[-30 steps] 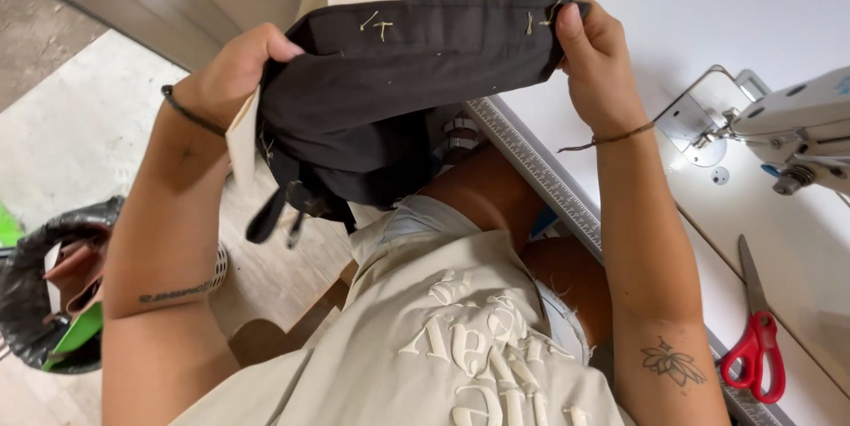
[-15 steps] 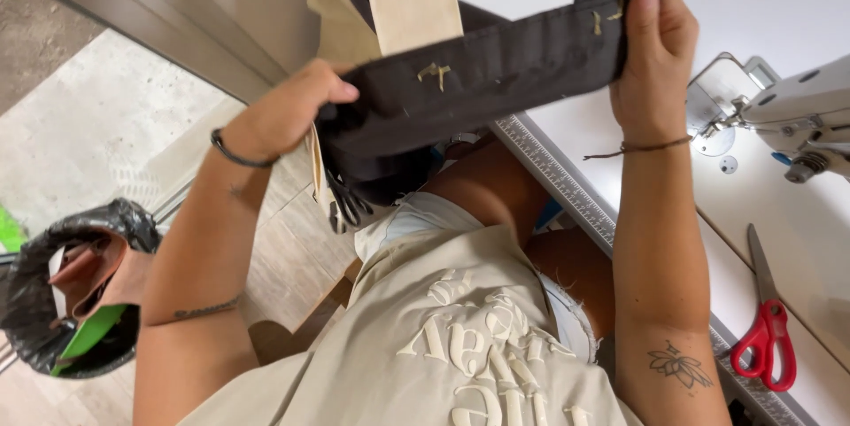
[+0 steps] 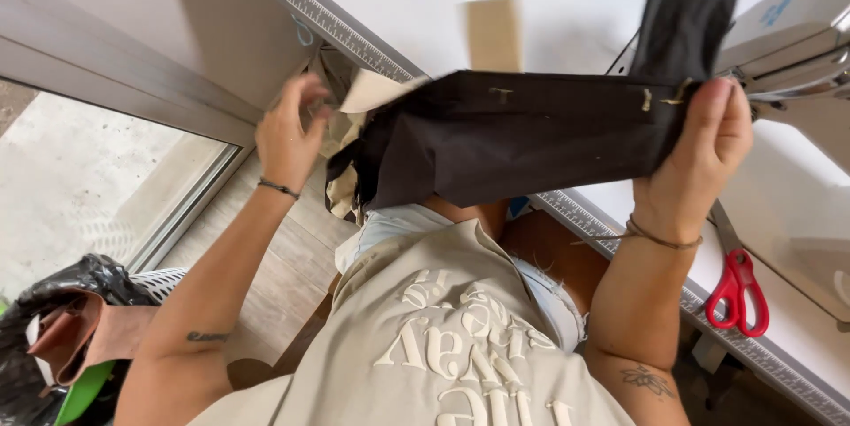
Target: Sewing a strap onto a fabric bag and trimming excess material with scissors
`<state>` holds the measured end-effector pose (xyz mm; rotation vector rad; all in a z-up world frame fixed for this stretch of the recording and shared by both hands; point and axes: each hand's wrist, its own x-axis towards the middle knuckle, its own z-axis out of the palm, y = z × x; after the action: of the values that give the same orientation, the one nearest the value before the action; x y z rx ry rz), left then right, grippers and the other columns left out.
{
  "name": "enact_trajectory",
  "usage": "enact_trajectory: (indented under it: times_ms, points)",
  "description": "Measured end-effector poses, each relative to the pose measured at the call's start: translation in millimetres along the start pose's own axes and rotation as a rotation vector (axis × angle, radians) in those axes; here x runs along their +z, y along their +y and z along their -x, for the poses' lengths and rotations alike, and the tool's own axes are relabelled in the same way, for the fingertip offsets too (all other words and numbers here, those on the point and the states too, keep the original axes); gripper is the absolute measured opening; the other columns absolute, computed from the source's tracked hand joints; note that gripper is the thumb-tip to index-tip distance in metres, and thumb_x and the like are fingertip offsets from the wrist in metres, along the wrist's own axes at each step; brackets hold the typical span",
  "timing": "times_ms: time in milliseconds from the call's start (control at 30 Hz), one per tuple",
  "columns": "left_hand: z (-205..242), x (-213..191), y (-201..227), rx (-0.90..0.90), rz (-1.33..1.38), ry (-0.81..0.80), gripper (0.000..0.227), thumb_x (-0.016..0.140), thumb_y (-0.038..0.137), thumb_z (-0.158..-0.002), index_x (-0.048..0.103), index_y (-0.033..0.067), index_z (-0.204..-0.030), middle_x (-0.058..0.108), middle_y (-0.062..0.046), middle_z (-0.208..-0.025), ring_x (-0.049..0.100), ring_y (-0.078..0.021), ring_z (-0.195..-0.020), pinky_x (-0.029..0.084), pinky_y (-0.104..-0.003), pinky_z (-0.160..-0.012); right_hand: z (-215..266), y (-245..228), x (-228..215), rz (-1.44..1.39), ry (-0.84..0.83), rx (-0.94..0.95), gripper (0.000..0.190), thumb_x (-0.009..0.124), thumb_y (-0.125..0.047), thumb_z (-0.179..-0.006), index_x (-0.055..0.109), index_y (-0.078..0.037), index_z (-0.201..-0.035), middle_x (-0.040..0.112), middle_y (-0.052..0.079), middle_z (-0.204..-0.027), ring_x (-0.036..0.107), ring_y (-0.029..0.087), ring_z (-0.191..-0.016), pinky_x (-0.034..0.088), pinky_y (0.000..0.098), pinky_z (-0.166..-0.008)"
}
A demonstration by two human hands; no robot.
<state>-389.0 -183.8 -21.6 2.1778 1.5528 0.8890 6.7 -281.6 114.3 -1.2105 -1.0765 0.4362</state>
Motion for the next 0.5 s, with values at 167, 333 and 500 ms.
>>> enact_trajectory:
  times_ms: [167, 333, 500]
  points:
    - [46, 85, -14, 0.157, 0.096, -0.275, 0.114, 0.056, 0.08, -0.079, 0.032, 0.0018, -0.158, 0.043, -0.028, -0.157, 0.047, -0.0452, -0.14, 0.04, -0.059, -0.115, 32, -3, -24, -0.029, 0.153, 0.036, 0.046, 0.053, -0.039, -0.114, 0.028, -0.019, -0.081, 0.025, -0.011, -0.076, 0.022, 0.003, -0.071, 0.019, 0.0239, -0.064]
    - [57, 140, -32, -0.48, 0.389, -0.07, 0.052, 0.048, 0.042, -0.102, 0.059, 0.0131, -0.143, 0.06, -0.009, -0.145, 0.055, -0.0268, -0.135, 0.043, -0.041, -0.11, 63, -7, -63, -0.028, 0.288, 0.062, 0.048, 0.058, -0.044, -0.113, 0.031, -0.02, -0.081, 0.03, -0.01, -0.075, 0.028, 0.003, -0.071, 0.027, 0.0223, -0.065]
    - [22, 97, -7, -0.254, 0.51, 0.261, 0.022, 0.042, 0.014, -0.106, 0.063, 0.0099, -0.106, 0.066, -0.008, -0.104, 0.063, -0.0232, -0.1, 0.049, -0.036, -0.092, 99, 15, -134, -0.102, 0.483, 0.0, 0.041, 0.073, -0.045, -0.105, 0.044, -0.02, -0.09, 0.047, -0.001, -0.09, 0.046, 0.012, -0.081, 0.042, 0.0329, -0.076]
